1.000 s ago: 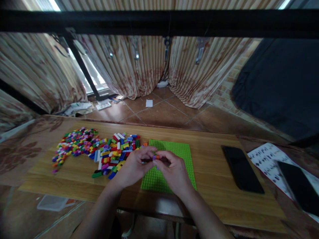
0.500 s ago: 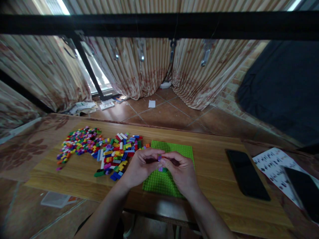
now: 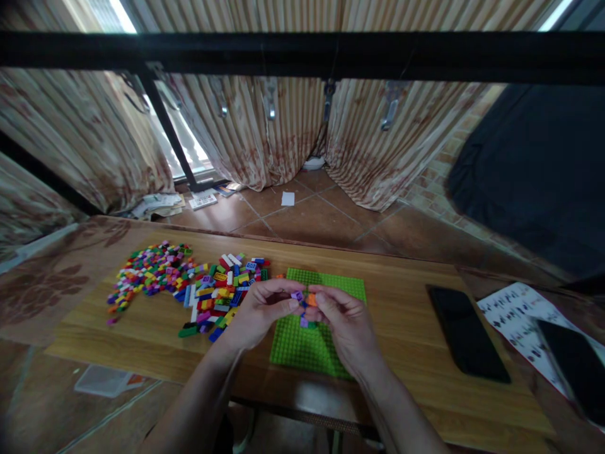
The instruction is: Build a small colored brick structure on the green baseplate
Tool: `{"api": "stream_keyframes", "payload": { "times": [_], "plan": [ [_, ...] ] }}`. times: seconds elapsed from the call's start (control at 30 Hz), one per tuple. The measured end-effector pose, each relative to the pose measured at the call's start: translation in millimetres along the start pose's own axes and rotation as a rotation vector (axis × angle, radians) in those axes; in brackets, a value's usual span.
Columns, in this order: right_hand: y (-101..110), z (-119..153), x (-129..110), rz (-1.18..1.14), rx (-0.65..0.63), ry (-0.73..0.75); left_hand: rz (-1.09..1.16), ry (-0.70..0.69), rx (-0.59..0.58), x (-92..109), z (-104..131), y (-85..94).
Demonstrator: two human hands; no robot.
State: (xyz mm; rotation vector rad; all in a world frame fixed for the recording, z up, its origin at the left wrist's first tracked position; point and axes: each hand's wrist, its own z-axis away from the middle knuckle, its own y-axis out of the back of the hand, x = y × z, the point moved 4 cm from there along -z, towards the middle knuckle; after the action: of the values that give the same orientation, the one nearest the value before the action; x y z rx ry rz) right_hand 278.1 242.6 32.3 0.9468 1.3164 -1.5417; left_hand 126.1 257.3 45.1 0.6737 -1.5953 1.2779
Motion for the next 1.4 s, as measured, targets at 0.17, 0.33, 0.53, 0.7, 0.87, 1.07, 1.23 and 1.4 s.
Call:
{"api": "stream_keyframes", "payload": {
  "times": [0.17,0.33,0.53,0.7,0.87,1.07,1.23,1.4],
  "plan": [
    [0.0,-0.7,-2.2,-0.002,-0.003,-0.007,-0.173,0.027,-0.051,4.5,1.4,13.7],
    [-7.3,-0.2,10.8,0.119,-0.051,-0.065,-0.624,-0.042,-0.005,11.6,3.7,40.5],
    [-32.0,11.7,36.5,0.381,-0.154,-0.050,-0.935,0.001,-0.027,19.2,11.2,63.4],
    [-52.2,24.8,43.4,0.663,-0.291,0.164,-1.203,0.039,-0.041,23.4,12.4,69.0],
    [-62.1,29.9,41.9,0.775,-0.323,0.308,-1.357,0.033,-0.058,23.1,12.1,66.5],
    [-63.2,32.6,44.0,0.787,-0.356,0.335,-1.378,0.014,-0.050,22.2,12.9,65.3],
    [-61.7,34.1,45.3,0.783,-0.384,0.324,-1.383,0.017,-0.061,22.4,12.6,60.1],
    [-60.0,35.0,42.1,0.795,-0.377,0.308,-1.324,-0.025,-0.136,19.3,10.4,46.0]
  ]
}}
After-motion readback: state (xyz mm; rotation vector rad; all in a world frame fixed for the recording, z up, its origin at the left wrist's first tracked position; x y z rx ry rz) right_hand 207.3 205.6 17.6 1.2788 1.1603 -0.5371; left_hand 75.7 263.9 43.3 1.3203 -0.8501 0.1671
